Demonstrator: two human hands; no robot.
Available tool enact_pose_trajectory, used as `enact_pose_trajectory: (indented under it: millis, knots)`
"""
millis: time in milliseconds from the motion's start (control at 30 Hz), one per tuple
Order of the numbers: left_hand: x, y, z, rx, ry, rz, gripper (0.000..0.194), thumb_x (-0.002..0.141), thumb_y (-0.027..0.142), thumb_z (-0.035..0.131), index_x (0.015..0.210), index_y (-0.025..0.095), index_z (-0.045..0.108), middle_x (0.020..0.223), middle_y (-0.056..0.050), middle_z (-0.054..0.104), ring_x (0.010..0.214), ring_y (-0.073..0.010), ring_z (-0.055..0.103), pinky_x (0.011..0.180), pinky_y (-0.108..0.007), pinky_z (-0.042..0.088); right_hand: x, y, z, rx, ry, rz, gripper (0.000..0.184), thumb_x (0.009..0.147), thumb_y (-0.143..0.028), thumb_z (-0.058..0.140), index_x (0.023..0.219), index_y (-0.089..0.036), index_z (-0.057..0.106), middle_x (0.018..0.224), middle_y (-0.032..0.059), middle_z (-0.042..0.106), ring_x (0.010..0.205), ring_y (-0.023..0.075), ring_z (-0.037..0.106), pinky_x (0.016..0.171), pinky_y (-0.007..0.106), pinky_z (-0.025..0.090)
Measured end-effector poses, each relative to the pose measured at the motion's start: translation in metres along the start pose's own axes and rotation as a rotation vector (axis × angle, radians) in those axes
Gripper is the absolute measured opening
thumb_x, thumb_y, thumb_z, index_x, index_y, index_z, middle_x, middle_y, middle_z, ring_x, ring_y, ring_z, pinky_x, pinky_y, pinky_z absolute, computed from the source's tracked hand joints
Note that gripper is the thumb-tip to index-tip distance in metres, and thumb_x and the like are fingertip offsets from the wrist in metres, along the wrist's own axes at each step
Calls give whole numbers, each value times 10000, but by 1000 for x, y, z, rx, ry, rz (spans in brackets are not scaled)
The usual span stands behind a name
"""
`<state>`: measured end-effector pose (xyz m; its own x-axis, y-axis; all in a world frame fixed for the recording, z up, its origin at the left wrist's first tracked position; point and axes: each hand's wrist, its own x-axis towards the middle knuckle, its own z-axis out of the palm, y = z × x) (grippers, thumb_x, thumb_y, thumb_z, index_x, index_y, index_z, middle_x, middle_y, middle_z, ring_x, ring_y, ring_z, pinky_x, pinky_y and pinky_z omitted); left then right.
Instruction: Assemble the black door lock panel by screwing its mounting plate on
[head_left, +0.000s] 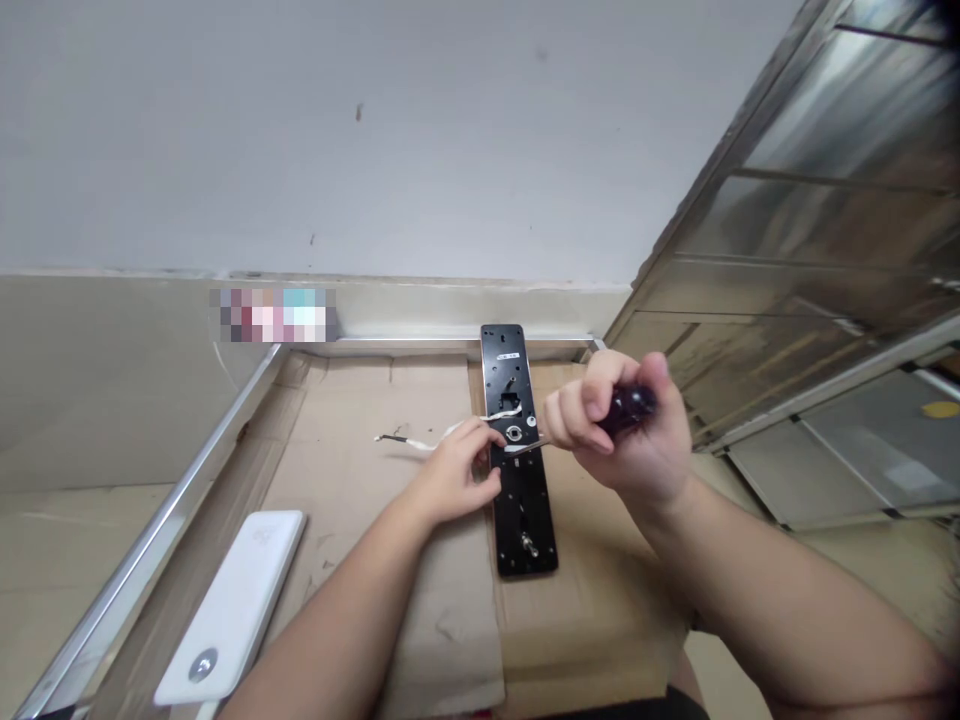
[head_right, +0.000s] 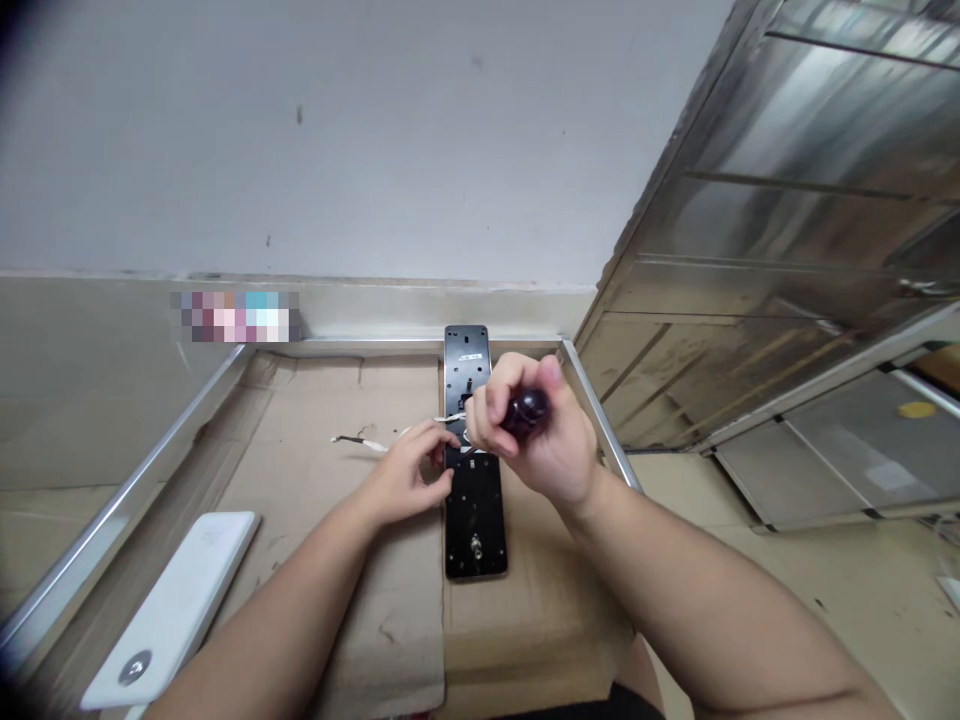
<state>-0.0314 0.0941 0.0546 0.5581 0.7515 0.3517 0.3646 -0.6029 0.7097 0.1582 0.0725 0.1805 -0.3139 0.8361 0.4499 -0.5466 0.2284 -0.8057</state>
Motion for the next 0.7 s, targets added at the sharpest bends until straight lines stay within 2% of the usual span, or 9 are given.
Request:
enact_pose_trajectory:
  millis: [133,433,567,700]
  knots:
    - [-1,-3,2,16,0,11,212,830,181,617,1041,199,630,915,-30,545,812,-169,552,784,-322,482,2,-6,0,-7,53,-9,512,987,-609,395,665,-235,533,405,-64,300,391,111,291,450,252,332]
    - [0,-4,8,28,15,21,105,859,181,612,931,192,688,965,-53,586,805,-155,598,760,-303,524,5,-16,-5,13,58,5,510,961,-623,455,632,-235,417,400,-79,276,372,107,278,445,252,319]
    - [4,3,9,90,42,-12,63,843,150,641,846,189,691,904,-43,620,810,-164,612,761,-301,527,12,-22,-17,41,136,1,501,955,-595,492,628,-229,393,403,-84,244,367,98,256,435,239,287]
    - [7,18,7,188,2,-37,107,878,132,606,852,198,686,884,-41,663,850,-185,637,803,-323,536,20,-19,-38,55,221,10,452,933,-565,534,646,-232,427,411,-82,268,377,91,240,421,235,245]
